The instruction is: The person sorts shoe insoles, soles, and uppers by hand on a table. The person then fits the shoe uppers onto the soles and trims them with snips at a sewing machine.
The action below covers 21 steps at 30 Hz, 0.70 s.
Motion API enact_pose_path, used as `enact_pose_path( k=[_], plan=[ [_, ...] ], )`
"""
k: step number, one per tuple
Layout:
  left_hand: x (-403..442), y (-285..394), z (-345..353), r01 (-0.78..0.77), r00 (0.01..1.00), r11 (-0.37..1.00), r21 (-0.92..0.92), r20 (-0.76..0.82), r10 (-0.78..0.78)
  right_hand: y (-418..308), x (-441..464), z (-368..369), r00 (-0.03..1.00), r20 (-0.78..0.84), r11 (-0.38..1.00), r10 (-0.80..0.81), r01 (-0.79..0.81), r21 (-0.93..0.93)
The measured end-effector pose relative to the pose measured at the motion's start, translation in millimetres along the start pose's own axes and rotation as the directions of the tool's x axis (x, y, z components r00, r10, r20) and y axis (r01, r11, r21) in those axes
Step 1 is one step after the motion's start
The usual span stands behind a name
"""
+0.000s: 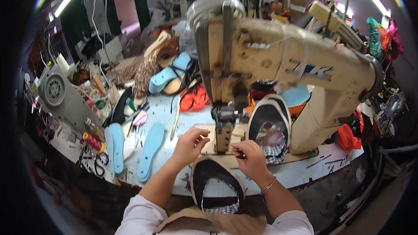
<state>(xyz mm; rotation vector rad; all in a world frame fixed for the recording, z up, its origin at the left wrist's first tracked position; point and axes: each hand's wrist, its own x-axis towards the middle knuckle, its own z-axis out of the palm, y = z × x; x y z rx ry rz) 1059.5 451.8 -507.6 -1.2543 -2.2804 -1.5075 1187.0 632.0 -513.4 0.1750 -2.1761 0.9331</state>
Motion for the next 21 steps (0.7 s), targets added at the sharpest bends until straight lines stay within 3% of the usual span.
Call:
enact_pose_path(
  k=[1, 2, 6, 8, 9, 11, 13, 15, 17, 21],
  plan=[
    [-11, 3, -7, 0.052, 0.997, 0.997, 0.058, 0.047, -0.054, 0, -8, 4, 0.993, 0.110, 0.999, -0.036, 0.036, 0.001],
    [-25, 3, -12, 0.079, 0.995, 0.995, 0.063, 0.050, -0.082, 0, -17, 7, 0.973, 0.230, 0.999, 0.025, -0.034, 0.035],
    [-71, 8, -20, 0.096, 0.995, 0.979, 0.179, 0.009, -0.099, 2, -27, 23, 0.956, 0.292, 0.999, -0.035, 0.030, 0.022],
    [-86, 9, -15, 0.301, 0.952, 0.954, -0.009, -0.051, -0.301, -2, -23, 31, 0.932, 0.353, 0.995, 0.080, -0.097, 0.031],
    [-91, 9, -15, 0.338, 0.941, 0.940, -0.049, 0.008, -0.338, -4, -22, 34, 0.932, 0.355, 0.995, 0.075, -0.092, 0.033],
    [-97, 1, -9, 0.343, 0.939, 0.937, -0.068, 0.045, -0.341, -6, -17, 41, 0.888, 0.436, 0.982, 0.147, -0.182, 0.040],
    [-94, -1, -8, 0.368, 0.926, 0.926, -0.082, 0.116, -0.358, 2, -19, 49, 0.877, 0.475, 0.997, 0.072, -0.083, 0.001],
    [-92, -5, -6, 0.367, 0.928, 0.923, -0.119, 0.108, -0.355, 4, -21, 52, 0.820, 0.556, 0.991, 0.132, -0.125, -0.051],
    [-87, -12, -4, 0.365, 0.930, 0.918, -0.156, 0.100, -0.353, 7, -21, 50, 0.840, 0.537, 0.997, 0.076, -0.070, -0.031],
    [-76, -22, -4, 0.492, 0.871, 0.821, -0.289, 0.149, -0.469, 5, -20, 47, 0.897, 0.442, 0.978, -0.034, -0.060, 0.197]
  ],
)
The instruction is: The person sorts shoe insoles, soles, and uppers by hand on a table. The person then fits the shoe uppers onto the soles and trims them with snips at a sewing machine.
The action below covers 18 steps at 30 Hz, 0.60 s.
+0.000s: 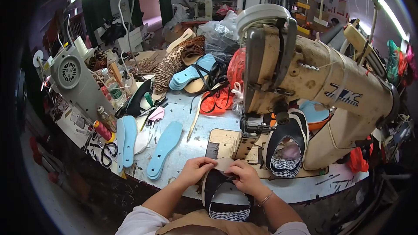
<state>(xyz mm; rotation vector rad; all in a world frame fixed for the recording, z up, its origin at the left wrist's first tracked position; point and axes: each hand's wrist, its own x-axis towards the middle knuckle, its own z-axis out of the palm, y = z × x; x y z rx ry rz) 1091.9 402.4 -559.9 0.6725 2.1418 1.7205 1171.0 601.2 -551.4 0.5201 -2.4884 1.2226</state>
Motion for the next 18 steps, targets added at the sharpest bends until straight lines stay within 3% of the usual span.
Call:
enact_pose_path(
  k=[2, 5, 7, 9, 10, 11, 13, 14, 15, 17, 18],
  plan=[
    [6, 5, -1, 0.055, 0.999, 0.998, -0.026, -0.001, -0.055, -4, 4, -4, 0.987, -0.012, 0.987, -0.159, 0.160, 0.018],
    [16, 12, -5, -0.065, 0.998, 0.988, 0.137, 0.024, 0.062, -13, 5, -7, 0.976, 0.067, 0.976, -0.206, 0.200, 0.091],
    [30, 9, -11, -0.097, 0.995, 0.977, 0.191, 0.035, 0.092, -18, 10, -2, 0.953, 0.068, 0.955, -0.297, 0.296, 0.016],
    [38, 11, -25, -0.095, 0.995, 0.966, 0.241, 0.046, 0.087, -14, 12, 7, 0.999, 0.008, 0.986, 0.038, -0.039, 0.164],
    [43, 9, -31, -0.108, 0.993, 0.952, 0.288, 0.085, 0.087, -7, 12, 14, 0.991, -0.073, 0.977, 0.115, -0.100, 0.187],
    [50, -2, -41, -0.198, 0.976, 0.924, 0.328, -0.024, 0.217, -1, 12, 18, 0.992, -0.072, 0.978, 0.100, -0.084, 0.189],
    [57, 2, -69, -0.118, 0.940, 0.890, 0.440, -0.239, 0.243, 13, 7, 25, 0.927, -0.139, 0.905, 0.349, -0.295, 0.306],
    [63, -12, -88, -0.179, 0.879, 0.781, 0.599, -0.259, 0.400, 19, 6, 28, 0.927, -0.147, 0.907, 0.346, -0.290, 0.307],
    [62, -14, -98, -0.186, 0.878, 0.777, 0.602, -0.252, 0.406, 24, 5, 30, 0.929, -0.131, 0.913, 0.347, -0.302, 0.275],
    [61, -19, -110, 0.160, 0.839, 0.576, 0.802, -0.418, 0.349, 28, 2, 33, 0.928, -0.125, 0.918, 0.352, -0.316, 0.241],
    [61, -25, -111, 0.150, 0.840, 0.575, 0.805, -0.410, 0.355, 28, 1, 33, 0.931, -0.093, 0.916, 0.352, -0.322, 0.241]
  ],
)
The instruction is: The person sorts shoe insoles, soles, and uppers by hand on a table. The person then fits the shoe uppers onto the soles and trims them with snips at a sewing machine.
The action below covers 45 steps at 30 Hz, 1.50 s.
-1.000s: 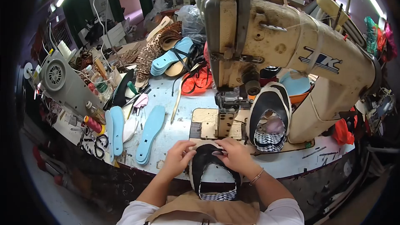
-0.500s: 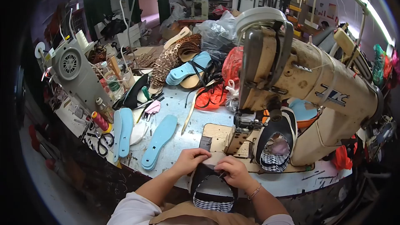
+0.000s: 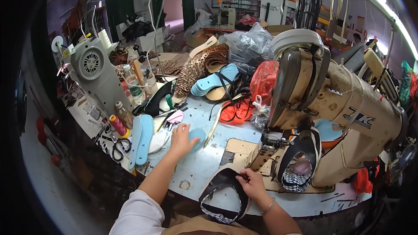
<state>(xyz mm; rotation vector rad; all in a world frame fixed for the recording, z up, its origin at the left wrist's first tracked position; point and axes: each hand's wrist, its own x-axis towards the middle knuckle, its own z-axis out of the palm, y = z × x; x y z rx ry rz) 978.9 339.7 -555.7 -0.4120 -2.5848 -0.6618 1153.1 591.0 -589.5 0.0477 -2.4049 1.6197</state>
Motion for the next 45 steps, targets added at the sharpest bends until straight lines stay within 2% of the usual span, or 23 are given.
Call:
enact_pose_path(
  k=[2, 7, 9, 13, 16, 18, 20, 21, 22, 24, 25, 26, 29, 30, 31, 32, 33, 35, 36, 38, 40, 42, 45],
  plan=[
    [-8, -8, 12, 0.137, 0.975, 0.987, 0.078, 0.163, -0.149, -10, 1, -4, 0.999, 0.045, 0.999, -0.006, 0.008, -0.039],
    [-12, -12, 15, 0.045, 0.979, 0.999, 0.013, 0.197, -0.047, -6, -3, -10, 0.995, 0.054, 0.996, 0.088, -0.088, -0.012],
    [-13, -10, 15, 0.036, 0.992, 0.999, -0.008, 0.124, -0.035, -8, -2, -11, 0.992, 0.066, 0.994, 0.111, -0.110, -0.014],
    [-14, -3, 7, -0.046, 0.993, 0.999, -0.013, 0.112, 0.048, -11, 1, -9, 0.991, 0.048, 0.992, 0.122, -0.121, -0.022],
    [-8, -1, 4, -0.159, 0.986, 0.978, -0.138, -0.073, 0.150, -14, 5, -7, 0.989, 0.004, 0.987, 0.151, -0.150, -0.061],
    [-2, -7, 4, -0.150, 0.987, 0.960, -0.236, -0.091, 0.131, -7, 7, -6, 0.987, -0.016, 0.985, 0.159, -0.160, -0.067],
    [11, -11, -14, -0.250, 0.954, 0.938, -0.241, -0.227, 0.196, -6, 6, -4, 0.981, -0.024, 0.981, 0.190, -0.191, -0.021],
    [16, 1, -39, -0.222, 0.942, 0.942, -0.252, -0.305, 0.140, -12, 6, -4, 0.979, -0.040, 0.979, 0.201, -0.202, -0.020],
    [23, 5, -56, -0.184, 0.943, 0.889, -0.419, -0.329, 0.040, -16, 6, -4, 0.976, -0.055, 0.977, 0.210, -0.211, -0.017],
    [30, 23, -108, 0.086, 0.991, 0.587, -0.805, 0.008, -0.133, -9, 6, -2, 0.972, -0.054, 0.973, 0.227, -0.224, 0.051],
    [29, 29, -123, 0.146, 0.989, 0.464, -0.874, 0.120, -0.085, -7, 8, -1, 0.971, -0.048, 0.969, 0.233, -0.228, 0.092],
    [29, 34, -133, 0.211, 0.976, 0.337, -0.918, 0.218, -0.019, -7, 10, -1, 0.972, -0.042, 0.965, 0.233, -0.225, 0.134],
    [4, 52, -126, 0.466, 0.853, 0.229, -0.855, 0.503, 0.141, -16, 15, 6, 0.980, -0.037, 0.949, 0.196, -0.180, 0.260],
    [-11, 59, -109, 0.573, 0.795, 0.136, -0.808, 0.588, 0.150, -21, 17, 10, 0.982, -0.038, 0.947, 0.185, -0.167, 0.274],
    [-25, 61, -93, 0.685, 0.677, 0.204, -0.700, 0.714, 0.177, -27, 18, 13, 0.984, -0.026, 0.931, 0.174, -0.156, 0.330],
    [-43, 88, -90, 0.621, 0.732, 0.244, -0.745, 0.662, 0.158, -33, 19, 15, 0.986, -0.020, 0.912, 0.163, -0.143, 0.384],
    [-48, 84, -78, 0.676, 0.638, 0.271, -0.686, 0.728, 0.251, -38, 19, 17, 0.987, -0.019, 0.904, 0.163, -0.141, 0.404],
    [-59, 74, -43, 0.463, 0.746, 0.389, -0.796, 0.587, 0.315, -45, 17, 16, 0.991, -0.005, 0.887, 0.133, -0.117, 0.447],
    [-58, 82, -49, 0.457, 0.753, 0.478, -0.750, 0.612, 0.241, -52, 16, 12, 0.992, -0.025, 0.887, 0.126, -0.102, 0.450],
    [-51, 88, -55, 0.463, 0.734, 0.507, -0.727, 0.635, 0.241, -63, 10, 3, 0.985, 0.040, 0.857, 0.170, -0.167, 0.488],
    [-47, 94, -54, 0.478, 0.716, 0.524, -0.705, 0.658, 0.234, -64, 8, -3, 0.989, 0.033, 0.878, 0.143, -0.142, 0.457],
    [-46, 97, -53, 0.389, 0.751, 0.595, -0.703, 0.616, 0.237, -69, 5, -7, 0.977, 0.067, 0.835, 0.201, -0.206, 0.510],
    [-46, 102, -57, 0.373, 0.766, 0.586, -0.720, 0.595, 0.242, -71, 4, -9, 0.982, 0.056, 0.839, 0.180, -0.183, 0.513]
  ],
)
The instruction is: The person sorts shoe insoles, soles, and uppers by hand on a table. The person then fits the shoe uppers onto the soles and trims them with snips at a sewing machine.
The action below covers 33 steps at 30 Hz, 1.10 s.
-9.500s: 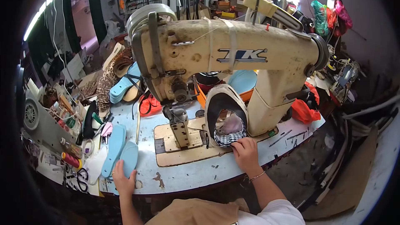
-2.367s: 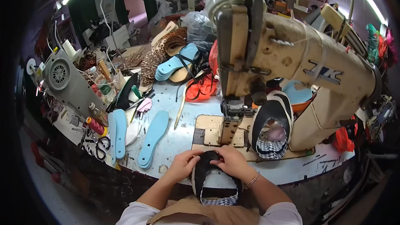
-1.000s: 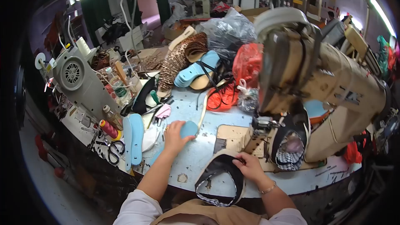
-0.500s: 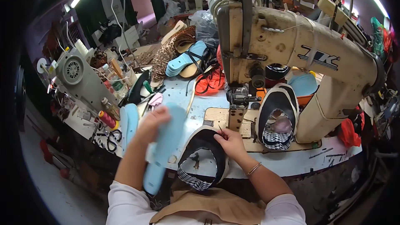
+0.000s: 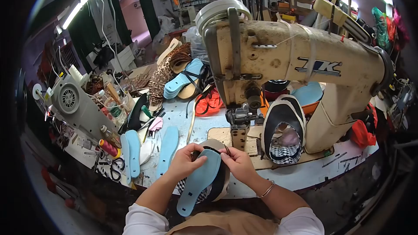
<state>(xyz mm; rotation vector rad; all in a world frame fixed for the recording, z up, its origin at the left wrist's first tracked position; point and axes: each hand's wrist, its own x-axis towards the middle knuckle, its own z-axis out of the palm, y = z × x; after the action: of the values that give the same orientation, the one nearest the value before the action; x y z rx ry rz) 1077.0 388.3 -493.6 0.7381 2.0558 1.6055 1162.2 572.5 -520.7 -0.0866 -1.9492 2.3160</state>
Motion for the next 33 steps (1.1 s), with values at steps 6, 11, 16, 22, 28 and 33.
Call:
enact_pose_path(
  k=[6, 11, 16, 22, 28, 33],
  plan=[
    [-4, 1, 5, -0.158, 0.984, 0.978, -0.138, -0.109, 0.143, -7, -2, 10, 0.996, -0.027, 0.994, -0.088, 0.086, -0.073],
    [-12, 21, 3, -0.096, 0.990, 0.995, -0.013, -0.107, 0.094, -4, -3, 11, 0.997, -0.068, 0.994, -0.045, 0.038, -0.100],
    [-11, 27, -11, -0.272, 0.948, 0.812, 0.517, -0.003, 0.319, 4, -7, 10, 0.994, -0.062, 0.988, -0.090, 0.081, -0.132],
    [-11, 29, -11, -0.282, 0.955, 0.857, 0.430, 0.036, 0.296, 2, -12, 11, 0.989, -0.090, 0.988, -0.120, 0.110, -0.107],
    [-13, 29, -10, -0.213, 0.976, 0.902, 0.376, 0.034, 0.216, 6, -15, 9, 0.990, -0.065, 0.987, -0.128, 0.121, -0.105],
    [-10, 38, -14, -0.464, 0.878, 0.693, 0.552, 0.183, 0.442, 4, -19, 9, 0.982, -0.038, 0.974, -0.187, 0.180, -0.135]
  ],
)
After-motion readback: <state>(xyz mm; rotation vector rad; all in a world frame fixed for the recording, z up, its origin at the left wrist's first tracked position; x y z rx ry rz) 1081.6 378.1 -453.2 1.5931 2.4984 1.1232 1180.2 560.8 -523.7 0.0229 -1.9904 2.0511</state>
